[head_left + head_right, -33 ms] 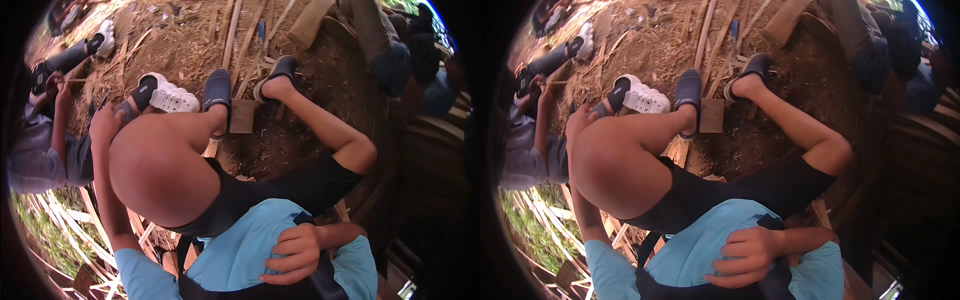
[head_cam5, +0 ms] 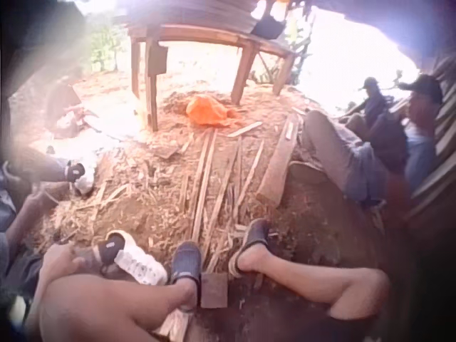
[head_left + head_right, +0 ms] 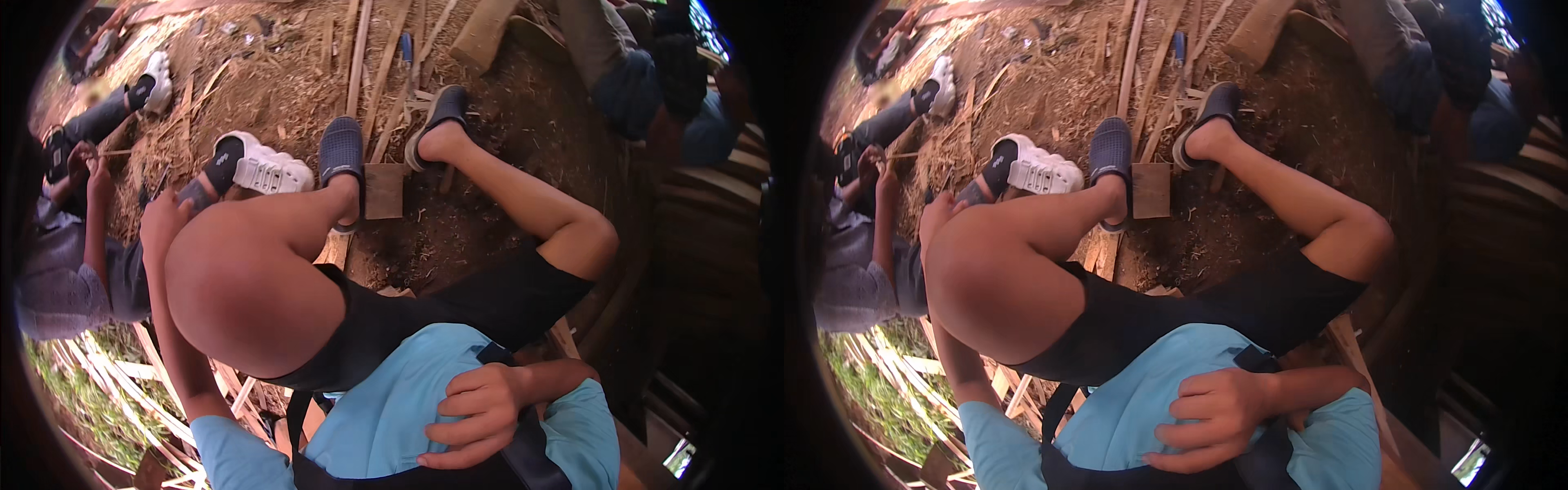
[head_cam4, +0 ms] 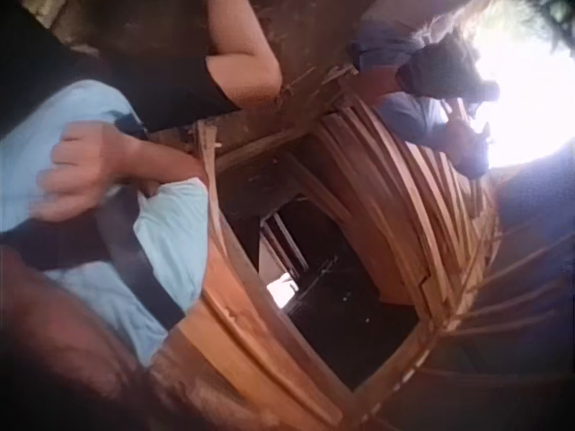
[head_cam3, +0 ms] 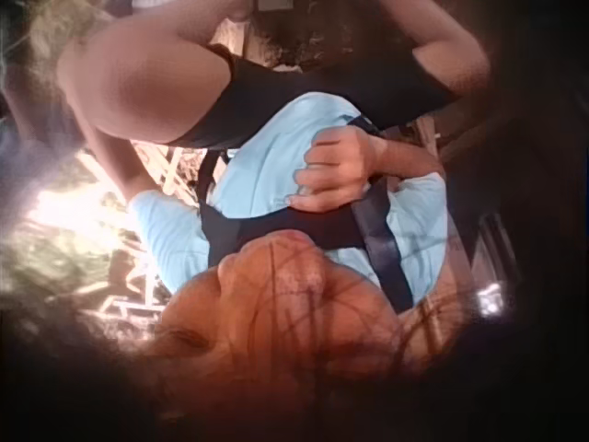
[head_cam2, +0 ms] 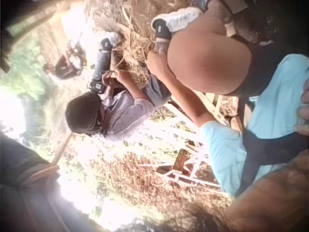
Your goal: The person sits on the ground and uses a hammer to repeatedly strike the back of a chisel held against a wooden block. The person adjusts the chisel's position several times during the process.
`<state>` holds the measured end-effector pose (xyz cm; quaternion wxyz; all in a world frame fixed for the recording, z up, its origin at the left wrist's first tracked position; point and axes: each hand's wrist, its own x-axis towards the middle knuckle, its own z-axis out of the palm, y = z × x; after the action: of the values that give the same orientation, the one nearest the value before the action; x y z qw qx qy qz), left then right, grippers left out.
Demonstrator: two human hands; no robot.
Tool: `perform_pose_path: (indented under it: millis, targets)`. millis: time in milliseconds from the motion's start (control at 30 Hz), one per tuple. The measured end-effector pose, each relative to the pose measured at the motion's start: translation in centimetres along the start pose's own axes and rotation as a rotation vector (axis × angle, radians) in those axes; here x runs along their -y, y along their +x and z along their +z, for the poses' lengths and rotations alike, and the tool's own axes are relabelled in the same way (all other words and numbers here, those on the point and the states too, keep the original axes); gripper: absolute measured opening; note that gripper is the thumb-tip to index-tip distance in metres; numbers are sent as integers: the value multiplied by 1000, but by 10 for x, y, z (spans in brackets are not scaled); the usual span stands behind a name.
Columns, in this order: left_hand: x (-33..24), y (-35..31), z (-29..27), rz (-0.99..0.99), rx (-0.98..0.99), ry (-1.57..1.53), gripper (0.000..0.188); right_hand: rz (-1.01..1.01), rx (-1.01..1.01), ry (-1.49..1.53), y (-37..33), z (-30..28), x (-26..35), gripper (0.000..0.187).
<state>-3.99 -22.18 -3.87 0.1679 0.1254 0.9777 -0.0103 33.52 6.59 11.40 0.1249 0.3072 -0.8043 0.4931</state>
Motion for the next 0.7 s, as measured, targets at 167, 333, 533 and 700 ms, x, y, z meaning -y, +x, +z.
perform_pose_path:
  millis: [167, 333, 533, 700]
  targets:
    - [16, -4, -36, 53, -190, -220, 31, 445, -73, -191, -8, -10, -20, 38]
    - [-9, -52, -149, 171, -153, -589, 34, 909, -478, 270, -4, -5, -63, 28]
    - [-110, -85, -162, 502, -527, -124, 29, 992, -550, 1119, 30, 20, -116, 32]
    - [-139, -113, -196, 479, -588, -538, 28, 874, -328, 1194, 64, 25, -116, 58]
